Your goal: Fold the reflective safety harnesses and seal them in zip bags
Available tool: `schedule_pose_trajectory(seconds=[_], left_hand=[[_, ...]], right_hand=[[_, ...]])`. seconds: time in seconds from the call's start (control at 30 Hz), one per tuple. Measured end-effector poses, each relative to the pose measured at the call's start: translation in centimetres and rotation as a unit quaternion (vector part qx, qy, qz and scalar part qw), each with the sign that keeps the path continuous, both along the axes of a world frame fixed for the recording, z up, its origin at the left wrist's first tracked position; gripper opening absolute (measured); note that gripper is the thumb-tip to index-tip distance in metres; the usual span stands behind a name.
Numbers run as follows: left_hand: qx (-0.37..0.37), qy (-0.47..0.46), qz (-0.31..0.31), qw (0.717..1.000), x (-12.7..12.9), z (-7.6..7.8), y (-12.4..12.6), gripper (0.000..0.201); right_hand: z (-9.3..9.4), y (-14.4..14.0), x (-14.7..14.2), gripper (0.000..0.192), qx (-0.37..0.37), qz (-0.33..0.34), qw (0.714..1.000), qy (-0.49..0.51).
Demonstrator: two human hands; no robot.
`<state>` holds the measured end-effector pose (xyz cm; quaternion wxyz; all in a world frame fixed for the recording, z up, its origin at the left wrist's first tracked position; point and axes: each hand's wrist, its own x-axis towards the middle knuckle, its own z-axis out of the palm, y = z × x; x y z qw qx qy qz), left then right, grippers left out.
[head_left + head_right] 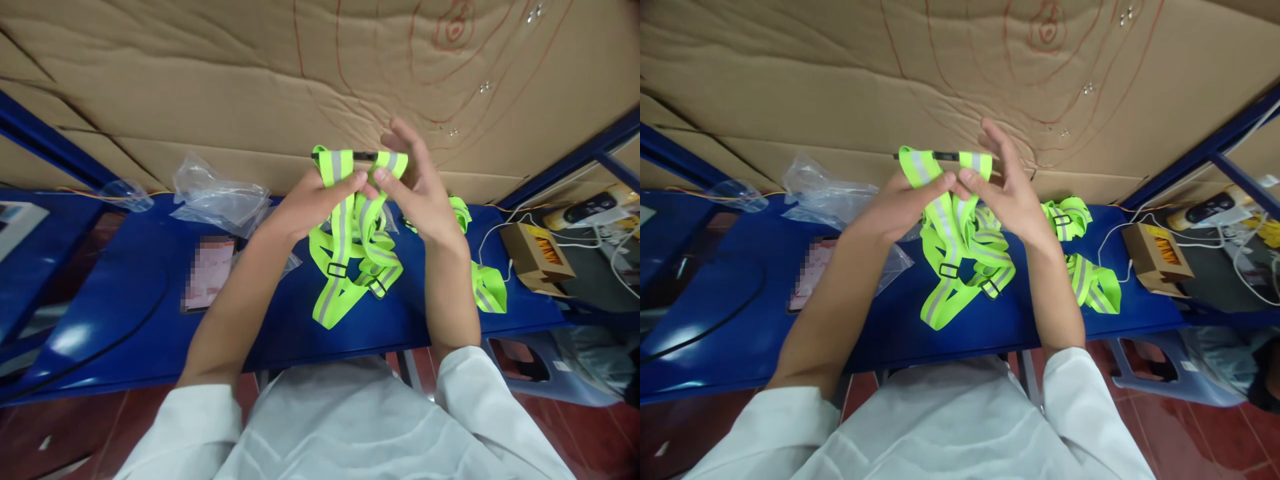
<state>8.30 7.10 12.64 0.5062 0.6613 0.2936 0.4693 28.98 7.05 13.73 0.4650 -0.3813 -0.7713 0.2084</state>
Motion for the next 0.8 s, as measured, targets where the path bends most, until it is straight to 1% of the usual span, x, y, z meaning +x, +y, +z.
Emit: schedule_pose_trajectory(seconds=[0.03,0.1,0.17,0.23,0.3,0.43,0.53,0.6,0.67,0.73,0.8], left_hand=[[0.008,0.014,-0.017,1.000,-0.2,-0.1,0.2,0.038],[0.009,0.029,-0.051,0.998,-0.3,-0.5,0.5,0.033],[-0.014,0.000,-0.076,0.997,0.0,-0.8,0.8,0.029],[-0.056,-0.053,-0.095,0.992,0.5,-1.2,1.0,0.035],[-0.093,-0.082,-0.109,0.986,1.0,-1.5,1.1,0.041],[-0.107,-0.053,-0.124,0.985,1.0,-1.6,0.9,0.052],[-0.113,-0.003,-0.146,0.983,0.3,-1.2,0.4,0.049],[-0.120,0.031,-0.170,0.978,-0.1,-0.8,-0.1,0.041],[-0.117,0.050,-0.194,0.973,-0.4,-0.4,-0.5,0.037],[-0.100,0.057,-0.202,0.973,-0.5,-0.2,-0.7,0.037],[-0.067,0.055,-0.190,0.978,-0.4,0.0,-0.7,0.040]], right_hand=[[0.3,-0.2,0.4,0.064,0.008,0.002,1.000,-0.013],[0.7,-0.5,0.8,0.054,0.007,0.007,0.999,-0.040],[0.7,-0.5,0.7,0.048,0.002,-0.003,0.999,-0.041],[0.5,-0.4,0.2,0.046,0.018,-0.029,0.999,-0.010],[0.4,-0.2,-0.2,0.045,0.036,-0.045,0.998,0.018],[0.6,-0.4,-0.4,0.042,0.045,-0.040,0.997,0.049],[0.6,-0.8,-0.1,0.044,0.000,-0.041,0.997,0.060],[0.6,-0.9,0.1,0.049,-0.054,-0.040,0.995,0.073],[0.6,-0.7,0.2,0.053,-0.121,-0.022,0.987,0.102],[0.5,-0.2,0.1,0.053,-0.181,0.006,0.974,0.132],[0.4,0.3,0.0,0.053,-0.217,0.025,0.965,0.149]])
